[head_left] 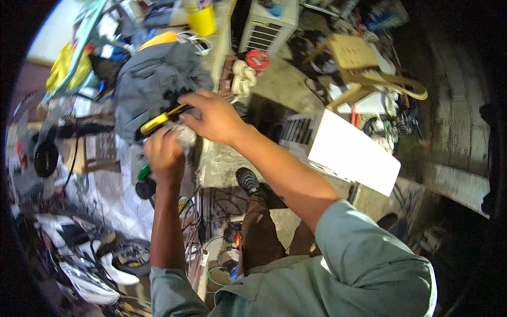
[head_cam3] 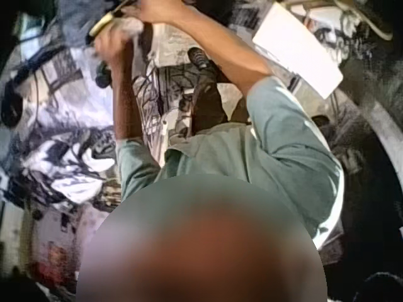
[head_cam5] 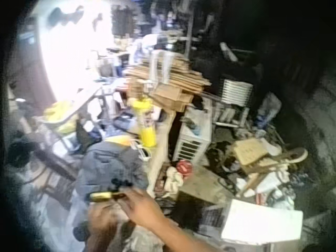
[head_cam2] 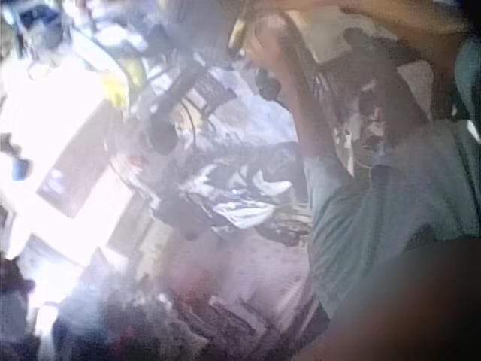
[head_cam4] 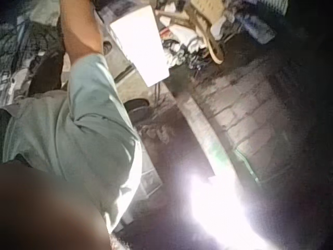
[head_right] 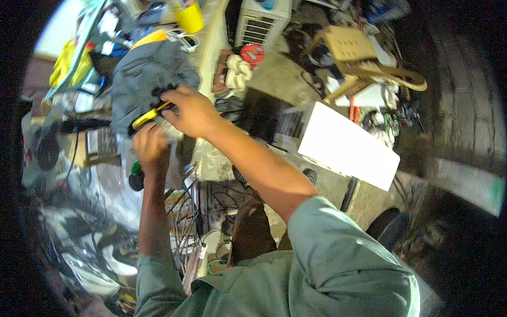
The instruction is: The person removes the front cover of a portable air conditioner using a yellow screwdriver, then detaches the fan blade from the motor shaft. The unit is placed on the floor in a cluttered workshop, and the removed parts are set aside.
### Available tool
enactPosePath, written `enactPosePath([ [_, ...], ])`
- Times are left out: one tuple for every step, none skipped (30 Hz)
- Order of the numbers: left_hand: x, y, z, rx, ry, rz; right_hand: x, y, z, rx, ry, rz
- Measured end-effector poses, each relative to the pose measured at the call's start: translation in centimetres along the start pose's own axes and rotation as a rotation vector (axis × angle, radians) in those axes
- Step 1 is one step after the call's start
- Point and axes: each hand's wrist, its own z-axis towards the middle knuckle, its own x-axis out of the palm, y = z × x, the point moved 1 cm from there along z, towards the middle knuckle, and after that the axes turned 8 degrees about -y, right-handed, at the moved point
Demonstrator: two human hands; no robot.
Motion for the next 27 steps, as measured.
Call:
enactPosePath([
  [-0.6,-1.7,-0.4,-0.096,-0.024,-0.102,-3.1,-0.8,-3.0,-0.015,-0.133,-0.044],
  [-1.0,-3.4,-0.8,-0.015,0.003,-0.097,-6.3,-1.7,-6.5,0.196,-0.100,-0.009],
  [-1.0,-5.5,-1.6,-0.122,0.026,-0.212,-9.7,-2.6,-10.4,0.340,-0.109,-0.011],
  [-0.7,-7.7,-2.6,-0.182,0.106,-0.312,-13.5,-3.5,-14.5,0.530,-0.070,-0.094],
  [0.2,-10.2,-3.8,-0.253,0.151,-0.455,-16.5,-4.5,-18.4,0.734,-0.115,-0.146],
  [0.9,-13.0,-5.2,-0.385,0.271,-0.539,-20.2,-5.3,-22.7,0.886,-0.119,-0.261],
  [2.1,-15.3,-6.4,-0.411,0.369,-0.588,-23.5,-5.8,-27.2,0.979,-0.206,-0.259],
  [3.5,-17.7,-7.5,-0.429,0.435,-0.656,-27.3,-6.0,-31.7,1.043,-0.205,-0.356],
  [4.7,-20.0,-8.5,-0.442,0.499,-0.686,-30.6,-6.5,-35.9,1.094,-0.273,-0.448],
  [6.1,-21.9,-9.2,-0.470,0.566,-0.721,-33.9,-6.7,-40.1,1.168,-0.357,-0.453],
  [7.4,-23.9,-9.8,-0.499,0.629,-0.750,-36.9,-7.1,-43.8,1.230,-0.434,-0.512],
  [9.0,-25.8,-10.1,-0.546,0.710,-0.739,-40.1,-7.5,-47.0,1.271,-0.506,-0.549],
  [10.3,-27.5,-10.2,-0.549,0.709,-0.757,-42.8,-7.8,-49.9,1.311,-0.627,-0.616],
  [11.9,-29.2,-10.1,-0.581,0.739,-0.753,-45.7,-8.1,-52.3,1.357,-0.720,-0.623],
  [13.6,-30.9,-9.9,-0.621,0.759,-0.769,-48.3,-8.2,-54.5,1.346,-0.778,-0.639],
  [15.4,-32.3,-9.6,-0.680,0.865,-0.702,-50.5,-9.1,-56.0,1.364,-0.831,-0.627],
  [16.9,-33.5,-9.4,-0.647,0.814,-0.739,-52.9,-9.8,-57.2,1.325,-0.892,-0.568],
  [18.6,-34.7,-9.1,-0.620,0.806,-0.645,-55.2,-10.9,-58.2,1.359,-0.853,-0.739],
  [20.2,-35.6,-8.6,-0.576,0.758,-0.586,-57.3,-12.3,-58.8,1.370,-0.823,-0.854],
  [21.8,-36.3,-8.3,-0.640,0.772,-0.564,-59.5,-13.8,-59.5,1.452,-0.794,-0.841],
  [23.2,-36.9,-8.0,-0.676,0.741,-0.570,-61.5,-15.2,-60.2,1.487,-0.768,-0.850],
  [24.4,-37.4,-7.7,-0.654,0.756,-0.492,-62.8,-16.9,-60.6,1.355,-0.839,-0.922],
  [25.4,-38.0,-7.5,-0.689,0.778,-0.468,-65.0,-18.8,-61.0,1.465,-0.729,-0.867],
  [26.0,-38.2,-7.4,-0.697,0.792,-0.509,-66.3,-20.2,-61.6,1.524,-0.722,-0.812],
  [26.6,-38.8,-7.3,-0.723,0.827,-0.520,-67.4,-21.7,-62.1,1.581,-0.747,-0.759],
  [26.7,-39.0,-7.2,-0.667,0.821,-0.500,-68.0,-23.0,-62.6,1.579,-0.763,-0.669],
  [26.9,-39.4,-7.1,-0.630,0.793,-0.429,-68.7,-24.1,-63.0,1.573,-0.777,-0.581],
])
